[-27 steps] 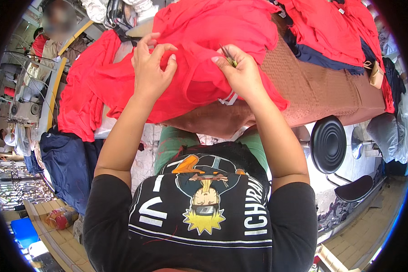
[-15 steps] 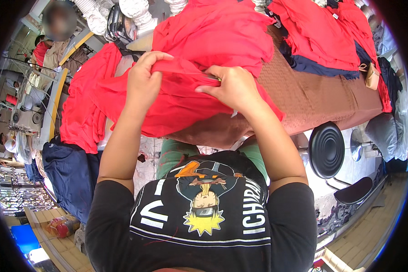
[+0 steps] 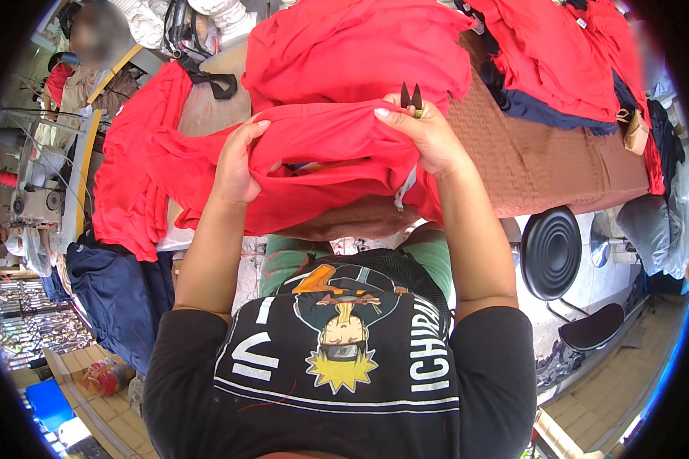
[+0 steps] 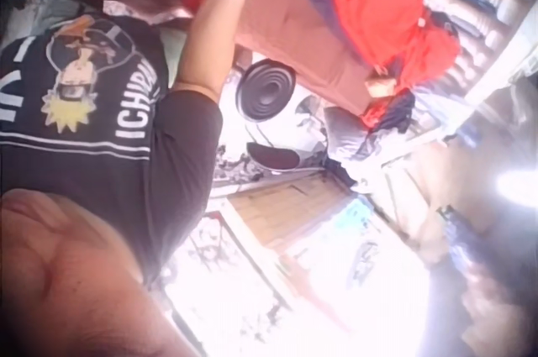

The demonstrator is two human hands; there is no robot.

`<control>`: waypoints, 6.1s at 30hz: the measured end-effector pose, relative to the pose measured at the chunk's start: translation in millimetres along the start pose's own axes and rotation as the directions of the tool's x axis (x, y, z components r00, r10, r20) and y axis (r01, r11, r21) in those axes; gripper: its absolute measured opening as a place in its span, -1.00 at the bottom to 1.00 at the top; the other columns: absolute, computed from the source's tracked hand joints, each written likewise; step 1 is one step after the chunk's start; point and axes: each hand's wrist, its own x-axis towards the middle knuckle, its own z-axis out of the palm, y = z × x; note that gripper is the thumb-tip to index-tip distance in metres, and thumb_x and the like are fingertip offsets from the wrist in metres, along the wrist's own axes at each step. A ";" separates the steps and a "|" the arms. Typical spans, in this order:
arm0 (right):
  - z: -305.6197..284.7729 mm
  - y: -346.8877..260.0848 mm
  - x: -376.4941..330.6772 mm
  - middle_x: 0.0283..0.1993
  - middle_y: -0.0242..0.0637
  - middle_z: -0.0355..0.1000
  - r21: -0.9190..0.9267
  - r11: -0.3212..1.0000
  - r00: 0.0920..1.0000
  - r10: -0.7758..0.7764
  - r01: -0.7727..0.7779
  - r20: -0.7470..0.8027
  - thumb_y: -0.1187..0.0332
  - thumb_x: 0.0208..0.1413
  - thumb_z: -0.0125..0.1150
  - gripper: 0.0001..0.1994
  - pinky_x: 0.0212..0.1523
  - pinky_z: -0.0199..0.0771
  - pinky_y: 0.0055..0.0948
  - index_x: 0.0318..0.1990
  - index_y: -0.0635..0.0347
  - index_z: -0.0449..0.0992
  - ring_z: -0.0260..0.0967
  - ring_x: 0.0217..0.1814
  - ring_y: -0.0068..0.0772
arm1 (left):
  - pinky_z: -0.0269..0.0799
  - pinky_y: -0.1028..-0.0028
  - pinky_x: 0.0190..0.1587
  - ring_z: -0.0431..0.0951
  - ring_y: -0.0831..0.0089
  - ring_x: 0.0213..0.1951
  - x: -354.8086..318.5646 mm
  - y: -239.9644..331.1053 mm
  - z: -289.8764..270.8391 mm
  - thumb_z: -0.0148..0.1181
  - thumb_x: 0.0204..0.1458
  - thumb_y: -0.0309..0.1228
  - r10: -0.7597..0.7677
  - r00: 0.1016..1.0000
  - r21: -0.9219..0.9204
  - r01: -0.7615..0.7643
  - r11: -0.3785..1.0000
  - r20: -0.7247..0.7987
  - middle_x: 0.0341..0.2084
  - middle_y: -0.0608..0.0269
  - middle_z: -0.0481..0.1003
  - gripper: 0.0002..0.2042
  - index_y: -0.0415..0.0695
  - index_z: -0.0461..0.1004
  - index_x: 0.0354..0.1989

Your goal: The person uses small shears to cut loose threads from the collars and neck tags of red shirts, handling each shirt individually and placing them in a pile on the table.

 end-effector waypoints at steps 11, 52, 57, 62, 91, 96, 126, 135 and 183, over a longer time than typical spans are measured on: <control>-38.7 -65.8 17.3 -0.33 -0.47 0.48 -0.401 0.744 0.712 -0.652 0.535 -0.261 0.51 0.13 0.12 -0.80 -0.48 0.26 -0.68 -0.08 0.21 0.51 0.30 -0.44 -0.73 | 0.10 0.16 0.29 0.22 0.15 0.28 -36.4 -20.4 97.1 0.17 0.11 -0.22 0.188 0.671 0.457 -0.657 0.600 0.718 0.15 -0.10 0.33 -0.52 -0.26 0.35 0.14; -18.0 45.3 -83.5 -0.32 -0.45 0.52 -0.513 0.847 0.978 0.035 -0.139 -0.207 0.36 0.04 0.36 -0.76 -0.19 0.39 -0.60 -0.19 0.30 0.57 0.37 -0.28 -0.69 | 0.44 0.47 -0.08 0.56 0.38 -0.19 -22.7 -90.7 35.8 0.37 -0.11 -0.46 0.346 0.872 0.876 -0.433 0.215 0.346 -0.21 0.20 0.53 -0.75 -0.19 0.60 -0.21; -16.9 45.2 -90.1 -0.33 -0.42 0.52 -0.584 0.803 0.984 0.016 -0.117 -0.175 0.40 0.04 0.35 -0.79 -0.20 0.39 -0.59 -0.20 0.31 0.56 0.38 -0.29 -0.67 | 0.48 0.48 -0.15 0.60 0.42 -0.29 -29.7 -82.8 39.8 0.28 0.00 -0.46 0.170 0.972 0.769 -0.231 0.597 0.161 -0.34 0.17 0.60 -0.86 -0.22 0.60 -0.28; -24.6 46.7 -96.7 -0.32 -0.37 0.52 -0.615 0.775 0.988 0.099 -0.149 -0.116 0.42 0.05 0.32 -0.80 -0.19 0.39 -0.57 -0.18 0.30 0.57 0.39 -0.27 -0.62 | 0.46 0.49 -0.25 0.59 0.50 -0.31 -54.6 -23.7 42.6 0.25 0.03 -0.43 -0.472 0.834 0.950 -0.183 0.254 0.287 -0.35 0.15 0.60 -0.88 -0.22 0.60 -0.31; -31.3 14.0 -87.1 -0.48 -0.56 0.39 -0.518 0.810 0.959 0.199 -0.276 -0.200 0.28 0.11 0.30 -0.76 -0.45 0.27 -0.68 -0.17 0.25 0.60 0.26 -0.46 -0.76 | 0.45 0.29 -0.19 0.56 0.02 -0.28 -93.0 26.0 -22.3 0.23 -0.01 -0.41 -0.493 0.850 0.922 -0.021 -0.386 -0.187 -0.41 -0.05 0.55 -0.80 -0.25 0.55 -0.25; -18.4 40.5 -93.3 -0.39 -0.50 0.48 -0.444 0.836 0.945 0.255 -0.322 -0.205 0.26 0.02 0.39 -0.73 -0.32 0.35 -0.63 -0.21 0.26 0.60 0.35 -0.36 -0.71 | 0.46 0.38 -0.10 0.57 0.27 -0.18 -43.8 -24.8 44.1 0.27 -0.01 -0.44 -0.062 0.875 0.874 -0.470 0.124 0.479 -0.20 0.15 0.56 -0.80 -0.19 0.57 -0.20; -23.7 29.7 -83.3 -0.29 -0.19 0.52 -0.731 0.681 1.000 0.029 -0.025 -0.007 0.35 0.04 0.30 -0.74 -0.19 0.46 -0.42 -0.14 0.28 0.53 0.50 -0.25 -0.34 | 0.45 0.64 -0.39 0.54 0.67 -0.46 -12.1 -82.1 71.9 0.22 0.09 -0.41 -0.237 0.957 0.847 -0.017 0.531 0.168 -0.46 0.33 0.59 -0.87 -0.19 0.58 -0.27; -23.7 -0.7 -93.7 -0.38 -0.17 0.47 -0.827 0.520 0.977 -0.089 0.214 0.196 0.25 0.12 0.20 -0.77 -0.29 0.42 -0.33 -0.19 0.22 0.51 0.47 -0.33 -0.20 | 0.46 0.67 -0.31 0.56 0.66 -0.39 -6.5 -76.5 63.9 0.15 0.16 -0.39 -0.315 0.927 0.753 0.058 0.655 0.203 -0.43 0.31 0.58 -0.81 -0.26 0.56 -0.20; -13.7 40.7 -101.6 -0.48 -0.47 0.45 -0.431 0.866 0.967 0.220 -0.254 -0.127 0.24 0.01 0.39 -0.75 -0.43 0.30 -0.64 -0.28 0.25 0.61 0.28 -0.46 -0.74 | 0.46 0.41 -0.11 0.55 0.34 -0.22 -31.4 -87.0 60.6 0.32 -0.06 -0.41 0.039 0.895 0.861 -0.439 0.256 0.445 -0.13 0.16 0.51 -0.64 -0.16 0.48 -0.04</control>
